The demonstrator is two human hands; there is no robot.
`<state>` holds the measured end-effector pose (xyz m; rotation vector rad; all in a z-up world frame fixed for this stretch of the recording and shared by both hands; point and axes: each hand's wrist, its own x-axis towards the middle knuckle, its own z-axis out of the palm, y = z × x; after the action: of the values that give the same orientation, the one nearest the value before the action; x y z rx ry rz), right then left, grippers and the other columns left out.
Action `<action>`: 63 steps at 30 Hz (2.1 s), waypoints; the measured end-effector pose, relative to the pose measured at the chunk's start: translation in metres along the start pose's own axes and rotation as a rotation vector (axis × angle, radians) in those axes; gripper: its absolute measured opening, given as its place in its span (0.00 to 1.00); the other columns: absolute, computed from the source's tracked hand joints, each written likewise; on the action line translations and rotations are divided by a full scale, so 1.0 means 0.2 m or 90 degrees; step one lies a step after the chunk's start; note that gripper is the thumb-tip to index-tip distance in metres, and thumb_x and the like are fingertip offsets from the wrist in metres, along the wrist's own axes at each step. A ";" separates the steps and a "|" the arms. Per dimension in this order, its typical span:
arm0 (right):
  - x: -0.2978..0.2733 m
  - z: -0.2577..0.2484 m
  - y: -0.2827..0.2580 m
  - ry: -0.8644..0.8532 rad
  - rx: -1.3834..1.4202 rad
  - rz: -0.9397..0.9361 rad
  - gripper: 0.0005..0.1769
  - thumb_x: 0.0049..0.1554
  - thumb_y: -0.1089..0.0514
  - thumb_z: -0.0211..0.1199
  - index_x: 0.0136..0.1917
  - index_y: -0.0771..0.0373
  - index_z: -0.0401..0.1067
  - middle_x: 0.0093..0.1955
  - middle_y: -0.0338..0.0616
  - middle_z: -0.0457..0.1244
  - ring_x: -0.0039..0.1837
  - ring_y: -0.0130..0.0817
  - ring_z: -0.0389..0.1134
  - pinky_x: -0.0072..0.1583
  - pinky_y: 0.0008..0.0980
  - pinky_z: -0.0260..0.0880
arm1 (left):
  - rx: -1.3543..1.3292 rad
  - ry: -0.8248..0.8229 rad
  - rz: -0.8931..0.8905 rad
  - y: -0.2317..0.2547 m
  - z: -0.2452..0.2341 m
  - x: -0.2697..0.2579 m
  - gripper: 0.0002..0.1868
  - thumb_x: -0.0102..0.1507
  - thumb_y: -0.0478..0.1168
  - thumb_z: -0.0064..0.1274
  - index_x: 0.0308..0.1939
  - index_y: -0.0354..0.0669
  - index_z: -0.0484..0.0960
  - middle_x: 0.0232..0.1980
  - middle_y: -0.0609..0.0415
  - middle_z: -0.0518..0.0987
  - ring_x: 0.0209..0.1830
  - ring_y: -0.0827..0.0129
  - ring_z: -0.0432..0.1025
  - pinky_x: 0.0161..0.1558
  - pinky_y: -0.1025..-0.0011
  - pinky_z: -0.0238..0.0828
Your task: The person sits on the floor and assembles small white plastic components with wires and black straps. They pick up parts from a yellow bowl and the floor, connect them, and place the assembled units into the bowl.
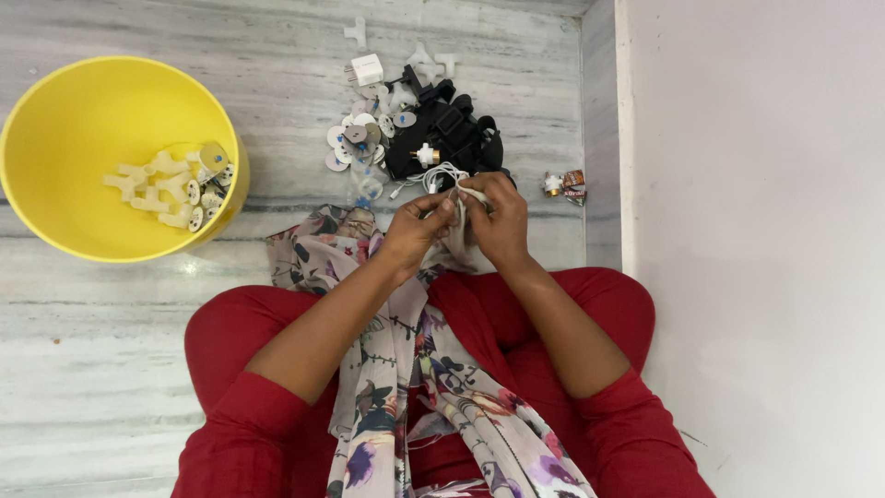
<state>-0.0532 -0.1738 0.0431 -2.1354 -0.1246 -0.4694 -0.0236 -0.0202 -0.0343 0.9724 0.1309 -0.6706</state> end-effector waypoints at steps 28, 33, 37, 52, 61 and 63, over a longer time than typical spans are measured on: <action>-0.02 0.07 0.07 0.025 0.082 0.048 0.09 0.61 0.63 0.65 0.55 0.66 0.72 0.53 0.46 0.64 0.56 0.34 0.68 0.57 0.30 0.69 | -0.008 0.046 0.090 -0.03 -0.04 0.03 0.12 0.65 0.39 0.60 0.50 0.39 0.85 0.36 0.62 0.79 0.32 0.81 0.68 0.37 0.79 0.67; -0.07 0.13 0.16 -0.085 0.348 0.263 0.15 0.61 0.60 0.64 0.61 0.65 0.71 0.54 0.39 0.67 0.56 0.24 0.66 0.59 0.25 0.68 | -0.009 0.061 0.065 -0.04 -0.03 0.02 0.12 0.65 0.39 0.61 0.50 0.38 0.84 0.35 0.62 0.79 0.33 0.80 0.69 0.37 0.79 0.66; -0.05 0.09 0.18 -0.114 0.243 0.242 0.13 0.62 0.60 0.65 0.59 0.66 0.73 0.51 0.41 0.70 0.53 0.25 0.69 0.56 0.26 0.70 | 0.177 0.101 0.193 -0.01 0.00 0.00 0.11 0.65 0.40 0.61 0.47 0.36 0.86 0.37 0.60 0.82 0.36 0.80 0.72 0.40 0.79 0.68; 0.00 -0.07 0.10 -0.279 -0.151 0.133 0.22 0.61 0.58 0.59 0.68 0.59 0.66 0.45 0.61 0.69 0.49 0.61 0.71 0.50 0.52 0.66 | 0.493 0.529 0.633 0.70 -0.70 0.03 0.06 0.61 0.35 0.70 0.38 0.43 0.87 0.39 0.57 0.82 0.37 0.75 0.75 0.41 0.75 0.72; 0.01 -0.10 0.15 -0.278 -0.245 0.189 0.17 0.61 0.57 0.60 0.64 0.58 0.71 0.39 0.60 0.68 0.45 0.58 0.71 0.48 0.51 0.66 | 0.924 0.763 0.116 0.88 -1.26 -0.22 0.05 0.58 0.35 0.64 0.38 0.39 0.88 0.39 0.43 0.83 0.39 0.51 0.78 0.41 0.59 0.74; 0.02 -0.10 0.14 -0.274 -0.242 0.197 0.18 0.61 0.57 0.60 0.64 0.58 0.71 0.39 0.59 0.68 0.44 0.56 0.71 0.48 0.50 0.67 | 0.961 0.749 0.097 0.87 -1.26 -0.19 0.06 0.58 0.34 0.63 0.38 0.38 0.87 0.40 0.41 0.83 0.40 0.49 0.78 0.40 0.57 0.73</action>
<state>-0.0482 -0.2060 0.0322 -2.5469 0.0600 0.1676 0.0951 0.2644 -0.0378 2.7249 0.6201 0.1786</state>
